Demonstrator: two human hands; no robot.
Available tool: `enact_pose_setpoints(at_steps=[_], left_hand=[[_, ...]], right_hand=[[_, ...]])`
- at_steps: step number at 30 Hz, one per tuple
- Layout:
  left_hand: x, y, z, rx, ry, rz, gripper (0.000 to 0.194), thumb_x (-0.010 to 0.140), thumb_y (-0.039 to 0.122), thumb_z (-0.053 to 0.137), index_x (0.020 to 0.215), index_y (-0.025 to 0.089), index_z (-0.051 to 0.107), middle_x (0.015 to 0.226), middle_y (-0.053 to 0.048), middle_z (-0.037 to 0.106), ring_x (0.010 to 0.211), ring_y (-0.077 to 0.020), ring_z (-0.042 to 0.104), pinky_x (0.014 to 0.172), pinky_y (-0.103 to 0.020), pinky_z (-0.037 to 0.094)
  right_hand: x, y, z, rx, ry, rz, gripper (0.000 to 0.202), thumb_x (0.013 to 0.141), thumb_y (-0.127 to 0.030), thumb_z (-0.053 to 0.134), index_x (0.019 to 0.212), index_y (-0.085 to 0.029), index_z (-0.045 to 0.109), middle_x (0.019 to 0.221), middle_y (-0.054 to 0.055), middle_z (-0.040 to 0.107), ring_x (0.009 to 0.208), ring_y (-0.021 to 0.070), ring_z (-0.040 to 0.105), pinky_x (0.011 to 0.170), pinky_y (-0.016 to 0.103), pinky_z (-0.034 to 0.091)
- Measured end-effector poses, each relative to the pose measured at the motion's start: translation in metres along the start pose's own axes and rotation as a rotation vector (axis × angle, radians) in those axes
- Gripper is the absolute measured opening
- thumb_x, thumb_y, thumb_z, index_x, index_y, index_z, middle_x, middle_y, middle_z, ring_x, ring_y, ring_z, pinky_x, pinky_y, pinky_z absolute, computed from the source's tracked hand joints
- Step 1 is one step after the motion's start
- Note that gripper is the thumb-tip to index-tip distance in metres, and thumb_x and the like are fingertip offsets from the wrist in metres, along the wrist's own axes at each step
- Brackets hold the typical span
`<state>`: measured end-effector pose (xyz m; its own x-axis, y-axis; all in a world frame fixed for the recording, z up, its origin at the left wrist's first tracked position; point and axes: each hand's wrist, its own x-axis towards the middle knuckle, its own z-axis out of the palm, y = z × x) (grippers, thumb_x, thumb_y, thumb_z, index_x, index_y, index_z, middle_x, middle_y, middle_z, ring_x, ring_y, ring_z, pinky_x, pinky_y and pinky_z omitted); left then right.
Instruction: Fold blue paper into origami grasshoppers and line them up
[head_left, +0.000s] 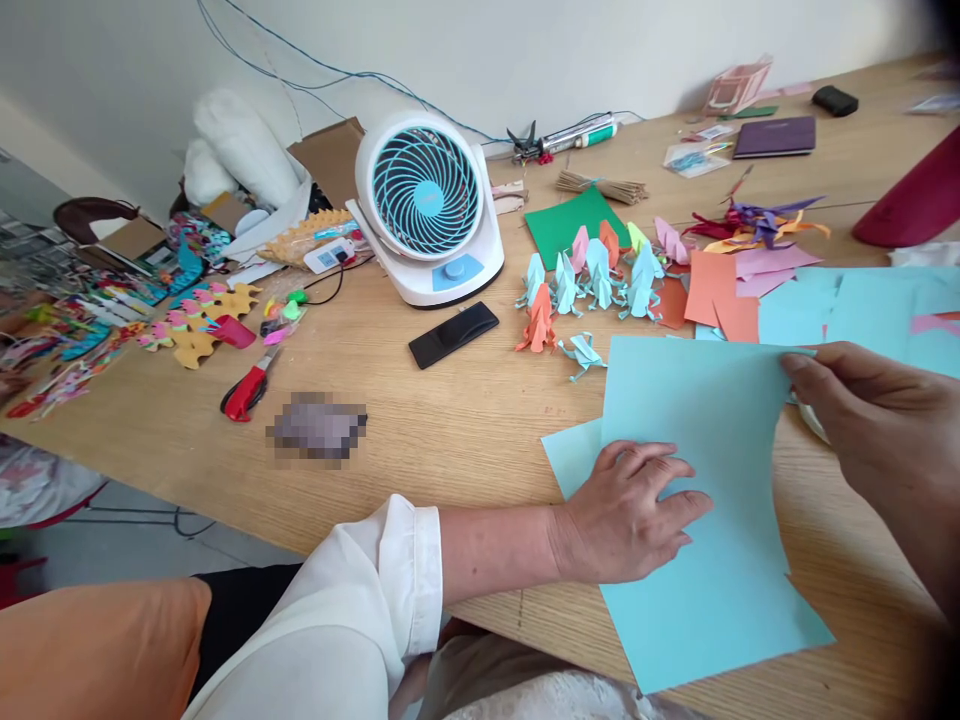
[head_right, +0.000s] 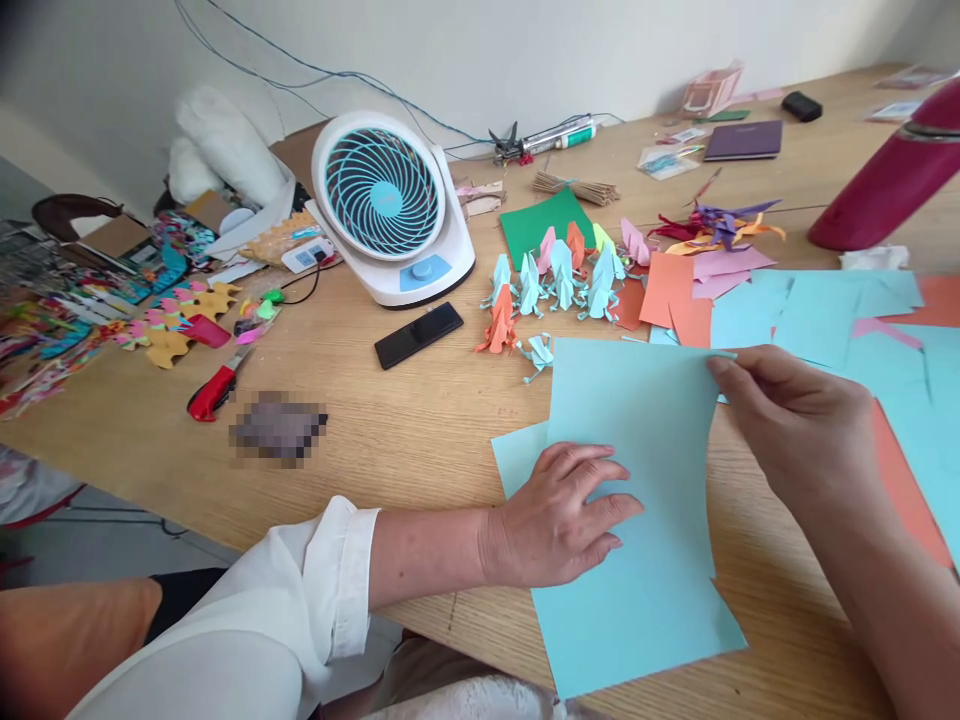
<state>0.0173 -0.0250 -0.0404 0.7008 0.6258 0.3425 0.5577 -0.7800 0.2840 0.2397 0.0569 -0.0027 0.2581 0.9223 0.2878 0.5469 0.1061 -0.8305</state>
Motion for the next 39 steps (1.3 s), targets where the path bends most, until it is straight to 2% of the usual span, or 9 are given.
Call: enact_pose_setpoints(at_steps=[4, 8, 12, 19, 23, 26, 31, 36, 39], left_hand=[[-0.001, 0.0, -0.001, -0.035, 0.027, -0.032, 0.032, 0.09, 0.029, 0.057, 0.118, 0.015, 0.061, 0.13, -0.015, 0.056, 0.135, -0.0325, 0.039, 0.108, -0.05, 0.036], [0.0, 0.001, -0.005, -0.07, 0.029, -0.059, 0.033, 0.089, 0.026, 0.059, 0.119, 0.015, 0.059, 0.13, -0.015, 0.054, 0.133, -0.0319, 0.04, 0.11, -0.05, 0.036], [0.001, 0.002, -0.008, -0.11, 0.027, -0.072, 0.033, 0.088, 0.025, 0.061, 0.118, 0.014, 0.059, 0.127, -0.015, 0.055, 0.13, -0.0313, 0.044, 0.108, -0.049, 0.039], [0.001, 0.003, -0.008, -0.131, 0.008, -0.098, 0.03, 0.087, 0.023, 0.062, 0.116, 0.016, 0.059, 0.128, -0.014, 0.056, 0.13, -0.0306, 0.045, 0.108, -0.048, 0.041], [0.001, 0.002, -0.008, -0.13, -0.019, -0.095, 0.027, 0.09, 0.024, 0.058, 0.116, 0.017, 0.059, 0.128, -0.014, 0.058, 0.131, -0.0297, 0.045, 0.108, -0.048, 0.04], [0.001, 0.002, -0.008, -0.134, -0.051, -0.093, 0.026, 0.091, 0.025, 0.058, 0.116, 0.017, 0.058, 0.128, -0.013, 0.058, 0.129, -0.0287, 0.047, 0.107, -0.048, 0.041], [0.001, 0.002, -0.008, -0.122, -0.05, -0.094, 0.027, 0.091, 0.025, 0.058, 0.117, 0.018, 0.059, 0.129, -0.012, 0.058, 0.129, -0.028, 0.047, 0.108, -0.048, 0.041], [0.001, 0.002, -0.008, -0.12, -0.048, -0.088, 0.027, 0.091, 0.026, 0.059, 0.117, 0.017, 0.059, 0.129, -0.012, 0.058, 0.128, -0.0281, 0.048, 0.107, -0.048, 0.042], [0.002, 0.003, -0.009, -0.124, -0.044, -0.086, 0.027, 0.091, 0.027, 0.058, 0.116, 0.017, 0.06, 0.128, -0.012, 0.058, 0.128, -0.0282, 0.048, 0.107, -0.048, 0.042]], right_hand=[[0.004, -0.006, -0.002, 0.263, 0.015, 0.159, 0.031, 0.072, -0.047, 0.076, 0.07, -0.019, 0.064, 0.058, -0.003, 0.045, 0.048, 0.0082, 0.03, 0.04, 0.026, 0.02], [0.009, -0.01, -0.007, 0.428, 0.075, 0.163, 0.032, 0.069, -0.041, 0.081, 0.065, -0.018, 0.06, 0.06, -0.003, 0.051, 0.052, 0.0087, 0.041, 0.046, 0.025, 0.035], [0.016, -0.006, -0.016, 0.466, 0.155, 0.152, 0.026, 0.067, -0.036, 0.082, 0.069, -0.018, 0.064, 0.061, -0.004, 0.052, 0.05, 0.0075, 0.04, 0.045, 0.024, 0.035], [0.036, 0.016, -0.038, 0.242, 0.294, 0.116, 0.022, 0.078, -0.038, 0.072, 0.084, -0.018, 0.076, 0.062, -0.002, 0.057, 0.059, 0.0113, 0.05, 0.055, 0.027, 0.041], [0.052, 0.04, -0.054, 0.217, 0.449, 0.059, 0.024, 0.075, -0.033, 0.071, 0.09, -0.016, 0.078, 0.067, 0.0, 0.062, 0.057, 0.0103, 0.048, 0.055, 0.028, 0.039], [0.063, 0.064, -0.069, 0.102, 0.565, 0.088, 0.024, 0.071, -0.032, 0.072, 0.087, -0.015, 0.077, 0.065, 0.001, 0.061, 0.05, 0.0094, 0.042, 0.048, 0.028, 0.032], [0.075, 0.094, -0.093, -0.086, 0.697, 0.11, 0.012, 0.07, -0.025, 0.07, 0.078, -0.017, 0.07, 0.063, 0.004, 0.061, 0.048, 0.0139, 0.047, 0.05, 0.033, 0.037], [0.07, 0.081, -0.094, -0.349, 0.714, -0.105, 0.044, 0.068, -0.011, 0.068, 0.111, -0.017, 0.061, 0.107, 0.017, 0.07, 0.077, 0.0237, 0.067, 0.062, 0.036, 0.046], [0.056, 0.051, -0.075, -0.346, 0.581, -0.258, 0.034, 0.078, -0.015, 0.062, 0.113, -0.019, 0.062, 0.11, 0.014, 0.068, 0.086, 0.0228, 0.067, 0.066, 0.033, 0.048]])
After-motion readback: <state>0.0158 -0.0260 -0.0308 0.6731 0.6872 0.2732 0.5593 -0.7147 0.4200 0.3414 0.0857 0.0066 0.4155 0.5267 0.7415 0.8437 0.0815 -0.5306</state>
